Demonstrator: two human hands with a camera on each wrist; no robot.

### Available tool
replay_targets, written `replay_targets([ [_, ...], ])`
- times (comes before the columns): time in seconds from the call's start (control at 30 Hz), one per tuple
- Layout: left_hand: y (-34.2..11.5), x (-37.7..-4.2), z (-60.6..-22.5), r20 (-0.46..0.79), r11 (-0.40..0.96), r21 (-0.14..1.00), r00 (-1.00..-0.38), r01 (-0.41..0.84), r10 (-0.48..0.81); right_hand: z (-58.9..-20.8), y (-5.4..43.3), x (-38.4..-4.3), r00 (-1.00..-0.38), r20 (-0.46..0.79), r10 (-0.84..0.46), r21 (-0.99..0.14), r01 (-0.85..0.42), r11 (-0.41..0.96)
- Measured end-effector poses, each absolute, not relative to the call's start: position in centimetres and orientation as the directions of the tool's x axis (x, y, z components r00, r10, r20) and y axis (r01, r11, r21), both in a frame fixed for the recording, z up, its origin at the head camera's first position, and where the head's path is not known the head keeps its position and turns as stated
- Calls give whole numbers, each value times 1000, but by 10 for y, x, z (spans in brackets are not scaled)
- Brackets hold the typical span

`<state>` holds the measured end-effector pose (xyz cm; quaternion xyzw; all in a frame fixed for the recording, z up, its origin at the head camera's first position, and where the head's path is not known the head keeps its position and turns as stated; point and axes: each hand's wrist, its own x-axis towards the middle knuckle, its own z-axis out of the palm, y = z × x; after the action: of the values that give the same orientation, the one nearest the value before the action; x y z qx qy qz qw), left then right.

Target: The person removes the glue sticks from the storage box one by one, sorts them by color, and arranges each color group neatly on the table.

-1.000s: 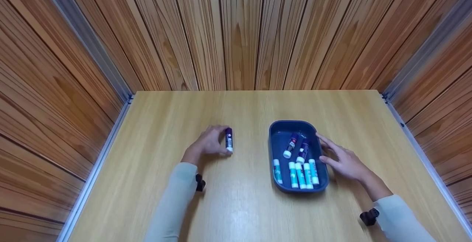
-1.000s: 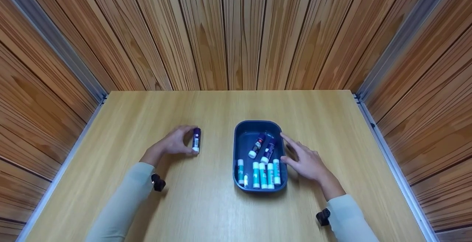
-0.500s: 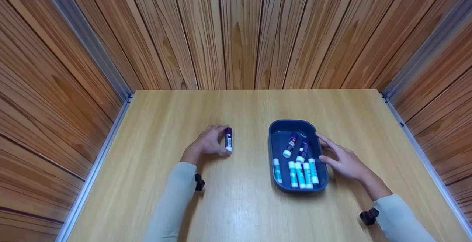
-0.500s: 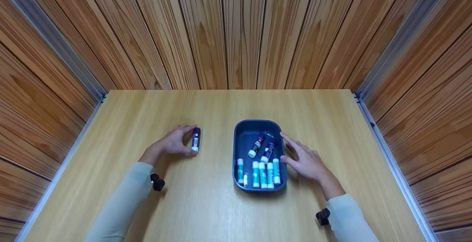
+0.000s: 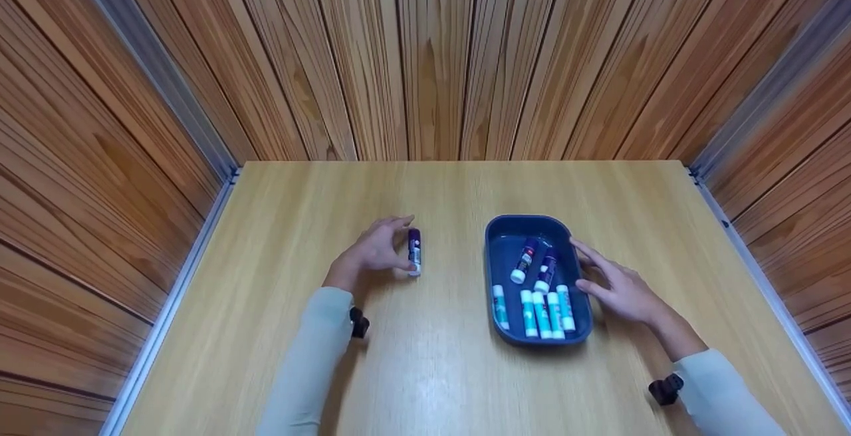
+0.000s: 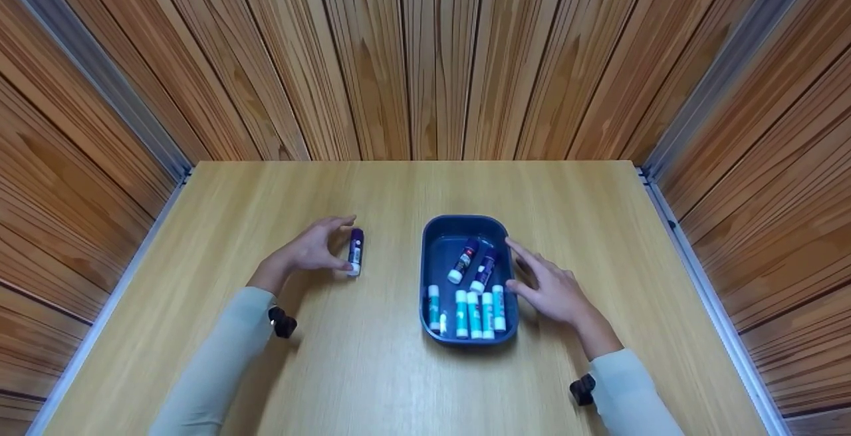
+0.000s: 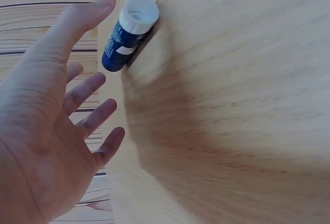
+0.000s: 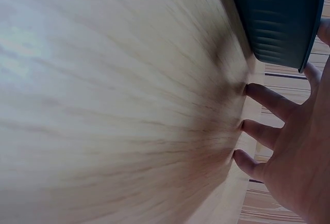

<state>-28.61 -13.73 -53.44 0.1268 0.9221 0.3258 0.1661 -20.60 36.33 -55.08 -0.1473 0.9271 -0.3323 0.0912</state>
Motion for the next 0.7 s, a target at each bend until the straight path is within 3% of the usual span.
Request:
replay_targets([
  [0.4,-120,-288,-512,-103,754,600,-909,267,404,-548,362,-205,-943,-70,-325,-641,-207,739],
  [0.7,-97,-290,-503,-117,736,605,-881,302,458,-552,362,-206,-943,-79,-324,-638,-202,743],
])
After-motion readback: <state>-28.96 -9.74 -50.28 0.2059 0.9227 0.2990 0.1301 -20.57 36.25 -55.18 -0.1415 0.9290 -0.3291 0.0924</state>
